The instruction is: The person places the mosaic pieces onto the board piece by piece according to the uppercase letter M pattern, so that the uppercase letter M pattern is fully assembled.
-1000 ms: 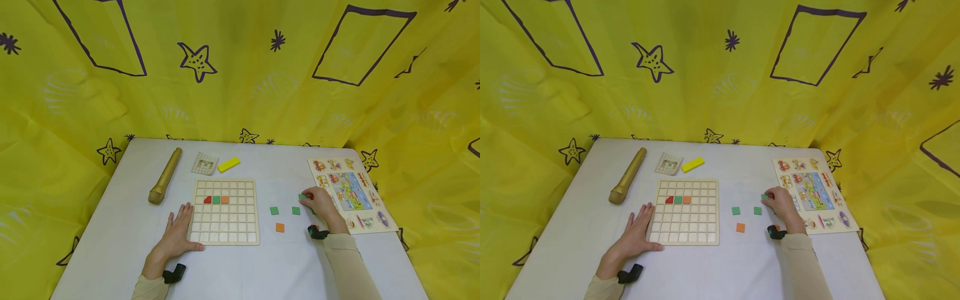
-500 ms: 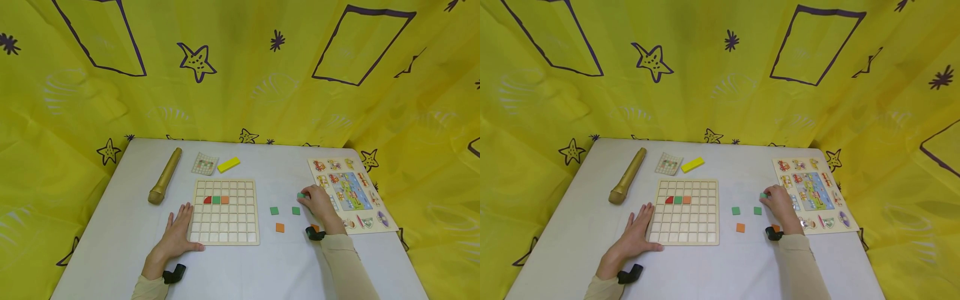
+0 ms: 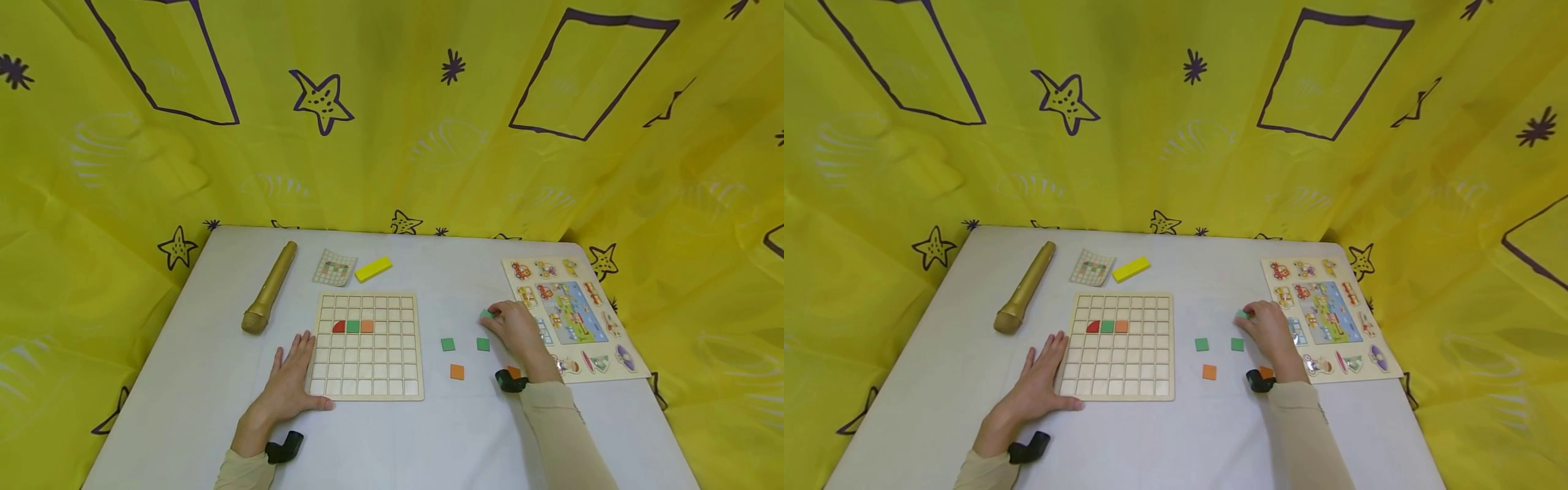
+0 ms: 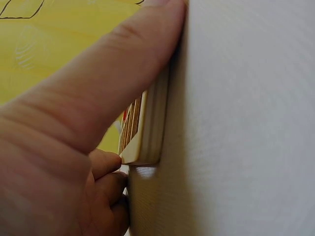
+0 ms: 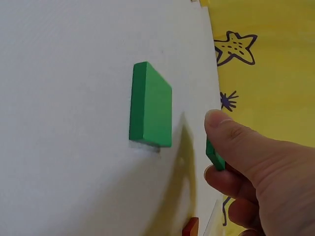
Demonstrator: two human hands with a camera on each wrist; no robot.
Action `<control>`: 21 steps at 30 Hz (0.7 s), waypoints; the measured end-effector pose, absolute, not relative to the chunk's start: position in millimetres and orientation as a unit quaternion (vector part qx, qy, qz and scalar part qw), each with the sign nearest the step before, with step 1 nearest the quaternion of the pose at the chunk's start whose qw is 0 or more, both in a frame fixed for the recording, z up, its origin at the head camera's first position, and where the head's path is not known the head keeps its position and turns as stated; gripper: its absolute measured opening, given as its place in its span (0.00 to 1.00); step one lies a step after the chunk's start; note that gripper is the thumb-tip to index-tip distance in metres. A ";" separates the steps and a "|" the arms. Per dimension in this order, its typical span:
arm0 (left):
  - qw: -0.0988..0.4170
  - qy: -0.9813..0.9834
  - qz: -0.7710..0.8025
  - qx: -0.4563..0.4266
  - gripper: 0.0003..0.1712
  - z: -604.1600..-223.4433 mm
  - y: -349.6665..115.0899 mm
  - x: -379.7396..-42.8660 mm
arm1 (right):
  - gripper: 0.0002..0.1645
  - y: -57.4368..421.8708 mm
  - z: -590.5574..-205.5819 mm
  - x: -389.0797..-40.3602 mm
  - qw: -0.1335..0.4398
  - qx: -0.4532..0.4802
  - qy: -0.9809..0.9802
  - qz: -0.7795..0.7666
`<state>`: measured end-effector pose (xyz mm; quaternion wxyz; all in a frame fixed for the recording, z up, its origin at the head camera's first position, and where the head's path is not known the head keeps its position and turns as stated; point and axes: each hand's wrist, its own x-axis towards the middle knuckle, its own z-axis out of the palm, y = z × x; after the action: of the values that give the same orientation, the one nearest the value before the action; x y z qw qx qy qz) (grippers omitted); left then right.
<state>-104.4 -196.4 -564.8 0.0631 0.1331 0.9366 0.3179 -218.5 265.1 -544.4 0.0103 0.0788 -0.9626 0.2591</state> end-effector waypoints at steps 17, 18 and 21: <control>0.087 0.936 0.317 0.125 0.79 -563.7 -196.1 -105.4 | 0.19 208.0 -527.3 -240.3 0.015 0.130 -0.951 0.281; 0.087 0.936 0.316 0.125 0.79 -563.6 -196.0 -105.4 | 0.19 203.6 -526.1 -240.5 0.013 0.135 -0.950 0.282; 0.087 0.937 0.316 0.124 0.79 -563.6 -195.7 -105.4 | 0.18 190.7 -523.8 -241.0 0.008 0.147 -0.947 0.286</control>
<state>-105.4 -195.7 -563.6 0.0874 0.1238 0.9365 0.3162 -241.0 190.7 -523.8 0.0079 0.1467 -0.9470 0.2855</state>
